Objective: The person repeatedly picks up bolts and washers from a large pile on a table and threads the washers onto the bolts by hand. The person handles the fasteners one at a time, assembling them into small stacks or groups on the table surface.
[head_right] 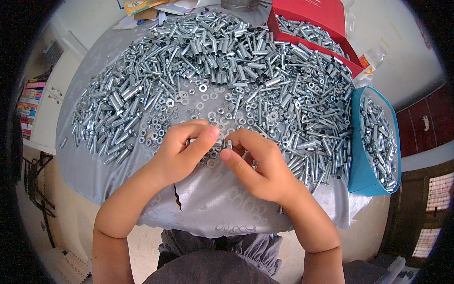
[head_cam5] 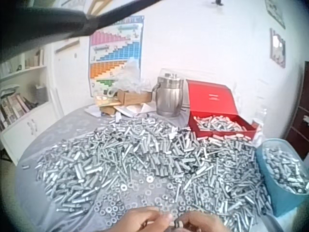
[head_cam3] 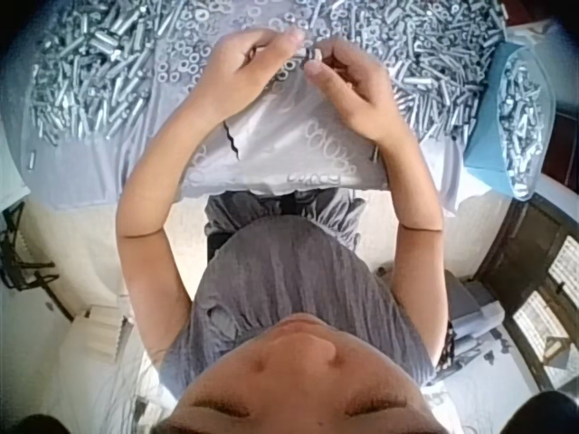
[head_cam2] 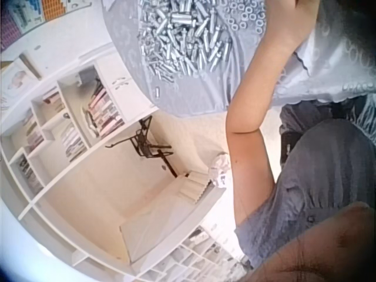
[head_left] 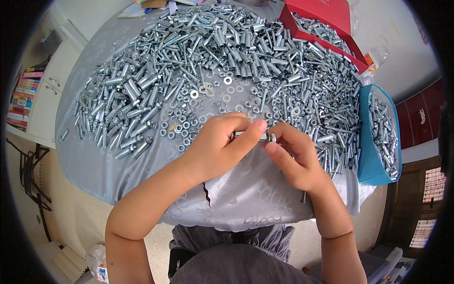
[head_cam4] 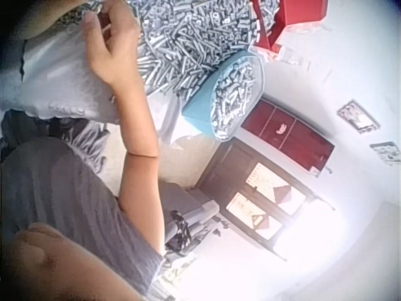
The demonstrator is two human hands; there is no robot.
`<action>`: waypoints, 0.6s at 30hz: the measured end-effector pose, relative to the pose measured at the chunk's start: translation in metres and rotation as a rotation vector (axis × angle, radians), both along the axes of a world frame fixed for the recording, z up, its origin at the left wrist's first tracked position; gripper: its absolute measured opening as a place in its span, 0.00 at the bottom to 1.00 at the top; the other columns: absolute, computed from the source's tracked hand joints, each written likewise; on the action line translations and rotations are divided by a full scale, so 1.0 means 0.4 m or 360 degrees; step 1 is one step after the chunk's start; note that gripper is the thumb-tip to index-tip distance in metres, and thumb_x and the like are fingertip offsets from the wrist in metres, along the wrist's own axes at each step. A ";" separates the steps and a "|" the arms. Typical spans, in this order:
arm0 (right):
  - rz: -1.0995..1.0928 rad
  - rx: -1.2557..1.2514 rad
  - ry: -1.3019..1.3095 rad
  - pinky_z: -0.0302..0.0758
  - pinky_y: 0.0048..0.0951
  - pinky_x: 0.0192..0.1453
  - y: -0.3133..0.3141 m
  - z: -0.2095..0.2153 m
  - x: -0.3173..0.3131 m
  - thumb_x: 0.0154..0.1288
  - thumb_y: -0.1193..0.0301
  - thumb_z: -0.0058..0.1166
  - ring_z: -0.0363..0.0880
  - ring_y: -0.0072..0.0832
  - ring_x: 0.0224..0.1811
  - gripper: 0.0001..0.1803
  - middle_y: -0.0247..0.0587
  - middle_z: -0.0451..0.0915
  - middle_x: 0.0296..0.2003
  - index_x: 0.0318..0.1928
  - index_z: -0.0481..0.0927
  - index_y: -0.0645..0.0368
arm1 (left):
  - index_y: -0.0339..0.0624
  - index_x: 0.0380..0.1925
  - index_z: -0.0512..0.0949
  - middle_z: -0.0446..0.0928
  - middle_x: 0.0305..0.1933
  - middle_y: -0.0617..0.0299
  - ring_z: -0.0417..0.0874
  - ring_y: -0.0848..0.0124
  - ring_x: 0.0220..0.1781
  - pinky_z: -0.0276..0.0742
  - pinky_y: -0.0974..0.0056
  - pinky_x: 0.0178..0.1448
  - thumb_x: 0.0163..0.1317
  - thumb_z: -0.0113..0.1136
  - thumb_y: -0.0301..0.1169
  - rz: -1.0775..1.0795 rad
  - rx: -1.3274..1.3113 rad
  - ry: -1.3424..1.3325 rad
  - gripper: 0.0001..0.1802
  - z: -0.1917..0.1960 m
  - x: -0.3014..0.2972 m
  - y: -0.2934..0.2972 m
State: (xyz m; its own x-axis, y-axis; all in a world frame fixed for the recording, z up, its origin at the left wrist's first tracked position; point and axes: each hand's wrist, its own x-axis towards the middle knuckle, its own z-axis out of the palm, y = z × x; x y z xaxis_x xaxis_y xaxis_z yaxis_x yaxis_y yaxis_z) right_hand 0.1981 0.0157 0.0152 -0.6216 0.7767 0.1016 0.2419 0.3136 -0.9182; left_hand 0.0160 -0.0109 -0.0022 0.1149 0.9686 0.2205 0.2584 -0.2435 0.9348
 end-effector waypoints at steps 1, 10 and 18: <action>0.0037 -0.0016 -0.0045 0.65 0.22 0.28 0.003 0.007 0.003 0.66 0.67 0.44 0.66 0.20 0.22 0.13 0.34 0.69 0.19 0.29 0.73 0.64 | 0.34 0.17 0.72 0.69 0.17 0.55 0.69 0.66 0.19 0.63 0.64 0.26 0.61 0.51 0.42 0.0001 0.0055 0.0053 0.22 -0.001 -0.001 0.000; 0.0074 -0.0341 0.0017 0.65 0.23 0.29 0.015 0.003 0.008 0.68 0.63 0.42 0.65 0.19 0.22 0.18 0.33 0.70 0.18 0.26 0.73 0.63 | 0.35 0.20 0.67 0.62 0.20 0.58 0.64 0.66 0.22 0.61 0.66 0.28 0.59 0.55 0.35 -0.0031 0.0414 0.0391 0.16 0.007 -0.006 -0.004; 0.0014 -0.0370 0.0058 0.61 0.20 0.26 0.017 -0.003 0.013 0.68 0.62 0.40 0.62 0.16 0.21 0.19 0.29 0.66 0.17 0.26 0.74 0.62 | 0.35 0.26 0.65 0.61 0.25 0.57 0.64 0.65 0.26 0.62 0.65 0.32 0.61 0.52 0.36 -0.0129 0.0330 0.0302 0.15 0.005 -0.005 -0.004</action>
State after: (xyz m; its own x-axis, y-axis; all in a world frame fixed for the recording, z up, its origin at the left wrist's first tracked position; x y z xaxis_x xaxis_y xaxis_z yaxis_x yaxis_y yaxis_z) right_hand 0.2033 0.0226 0.0141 -0.6275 0.7765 -0.0572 0.2058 0.0945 -0.9740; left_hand 0.0139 -0.0126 -0.0004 0.2480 0.8910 0.3803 0.3957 -0.4514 0.7998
